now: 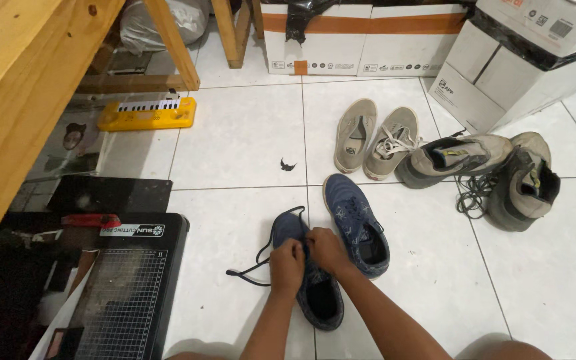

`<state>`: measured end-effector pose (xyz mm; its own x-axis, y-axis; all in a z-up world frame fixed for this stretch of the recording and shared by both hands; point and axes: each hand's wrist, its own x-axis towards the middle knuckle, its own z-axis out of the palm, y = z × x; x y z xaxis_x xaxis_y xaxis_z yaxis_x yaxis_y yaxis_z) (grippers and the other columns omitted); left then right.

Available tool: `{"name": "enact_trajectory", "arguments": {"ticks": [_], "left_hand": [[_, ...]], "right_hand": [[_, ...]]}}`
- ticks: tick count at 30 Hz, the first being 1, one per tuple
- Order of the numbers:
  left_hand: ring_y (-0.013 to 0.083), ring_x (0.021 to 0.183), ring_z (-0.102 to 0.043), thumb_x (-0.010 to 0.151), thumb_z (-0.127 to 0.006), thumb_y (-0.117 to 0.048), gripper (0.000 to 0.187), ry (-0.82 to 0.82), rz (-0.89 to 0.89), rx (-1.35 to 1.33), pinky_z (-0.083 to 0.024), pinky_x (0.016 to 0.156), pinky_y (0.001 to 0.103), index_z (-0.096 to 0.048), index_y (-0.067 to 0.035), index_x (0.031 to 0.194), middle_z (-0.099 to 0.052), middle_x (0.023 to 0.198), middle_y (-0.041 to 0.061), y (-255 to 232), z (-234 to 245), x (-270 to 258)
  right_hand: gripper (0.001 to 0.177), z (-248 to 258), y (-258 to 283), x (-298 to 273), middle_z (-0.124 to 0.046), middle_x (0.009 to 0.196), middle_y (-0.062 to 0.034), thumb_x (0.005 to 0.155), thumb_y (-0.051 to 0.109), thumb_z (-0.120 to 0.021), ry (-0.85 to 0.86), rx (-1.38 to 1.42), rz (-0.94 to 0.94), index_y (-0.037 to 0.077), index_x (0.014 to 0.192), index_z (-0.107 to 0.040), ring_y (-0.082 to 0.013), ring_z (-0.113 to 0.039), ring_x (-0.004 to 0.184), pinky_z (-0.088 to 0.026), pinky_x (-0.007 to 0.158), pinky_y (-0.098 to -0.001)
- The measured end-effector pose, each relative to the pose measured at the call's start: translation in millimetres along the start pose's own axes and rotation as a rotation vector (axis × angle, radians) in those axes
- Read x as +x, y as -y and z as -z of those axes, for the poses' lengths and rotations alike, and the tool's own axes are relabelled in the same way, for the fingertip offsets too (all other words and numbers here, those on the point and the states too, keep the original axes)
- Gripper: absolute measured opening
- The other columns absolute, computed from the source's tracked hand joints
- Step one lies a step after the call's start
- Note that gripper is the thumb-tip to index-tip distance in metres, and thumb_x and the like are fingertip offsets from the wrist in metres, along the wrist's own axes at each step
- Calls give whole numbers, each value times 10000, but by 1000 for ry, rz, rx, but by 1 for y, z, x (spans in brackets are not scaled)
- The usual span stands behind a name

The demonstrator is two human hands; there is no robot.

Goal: The person sits on the floor and laces a pair of blue sneakers. They thread the laces through the eyelets, pull them tight, and tie a knot on each shoe.

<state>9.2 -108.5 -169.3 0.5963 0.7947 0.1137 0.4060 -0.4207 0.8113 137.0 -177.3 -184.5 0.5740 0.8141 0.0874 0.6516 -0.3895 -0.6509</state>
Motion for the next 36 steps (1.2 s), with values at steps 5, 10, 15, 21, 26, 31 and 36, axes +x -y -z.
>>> {"name": "enact_trajectory", "arguments": {"ticks": [5, 10, 15, 21, 26, 31, 36], "left_hand": [[403, 764, -692, 854, -685, -166, 116, -41, -7, 239, -542, 671, 515, -708, -56, 827, -717, 811, 196, -8, -5, -6], [392, 798, -702, 962, -589, -174, 128, 108, -74, 433, -568, 672, 510, -605, -52, 999, -684, 973, 178, -31, 12, -3], [399, 868, -693, 980, -520, -80, 151, 23, -498, -14, -566, 686, 472, -592, -39, 1106, -680, 1101, 199, -41, 32, -2], [363, 846, -697, 974, -559, -100, 108, 92, -329, 121, -547, 683, 468, -659, -71, 1003, -704, 915, 153, -15, 28, 6], [381, 769, -670, 877, -673, -120, 90, -18, -208, 161, -527, 665, 488, -733, -62, 842, -672, 811, 165, -1, 12, 1], [399, 782, -649, 681, -784, -98, 88, -98, -194, 165, -524, 688, 493, -727, -32, 688, -646, 778, 194, -4, -7, 6], [398, 745, -685, 703, -801, -103, 85, -45, 27, 138, -563, 700, 473, -747, -43, 676, -693, 755, 206, -5, -19, 9]], "right_hand": [[103, -7, -17, 16, -702, 802, -218, 743, 70, -687, -2, 50, 72, 19, 797, -759, -413, -699, 774, -550, 703, -476], [114, -1, -15, 11, -723, 786, -193, 726, 115, -717, 73, 172, 37, 49, 808, -762, -368, -736, 734, -581, 682, -440], [121, 3, 1, 7, -732, 843, -207, 762, 150, -767, -23, 29, -2, 57, 834, -792, -398, -711, 821, -570, 733, -475], [149, 2, -5, 10, -747, 843, -182, 733, 146, -804, 100, 49, -40, 57, 852, -801, -358, -733, 801, -577, 746, -444], [207, -7, -42, 31, -783, 888, -154, 707, 89, -800, 213, 188, 143, 40, 907, -807, -270, -777, 795, -606, 753, -361], [190, -6, -66, 43, -797, 858, -149, 760, 58, -757, 340, 240, -15, 45, 941, -813, -218, -782, 774, -608, 735, -334], [176, -2, -62, 40, -789, 854, -151, 767, 60, -764, 324, 151, 56, 45, 935, -815, -207, -773, 764, -599, 723, -319]]}}
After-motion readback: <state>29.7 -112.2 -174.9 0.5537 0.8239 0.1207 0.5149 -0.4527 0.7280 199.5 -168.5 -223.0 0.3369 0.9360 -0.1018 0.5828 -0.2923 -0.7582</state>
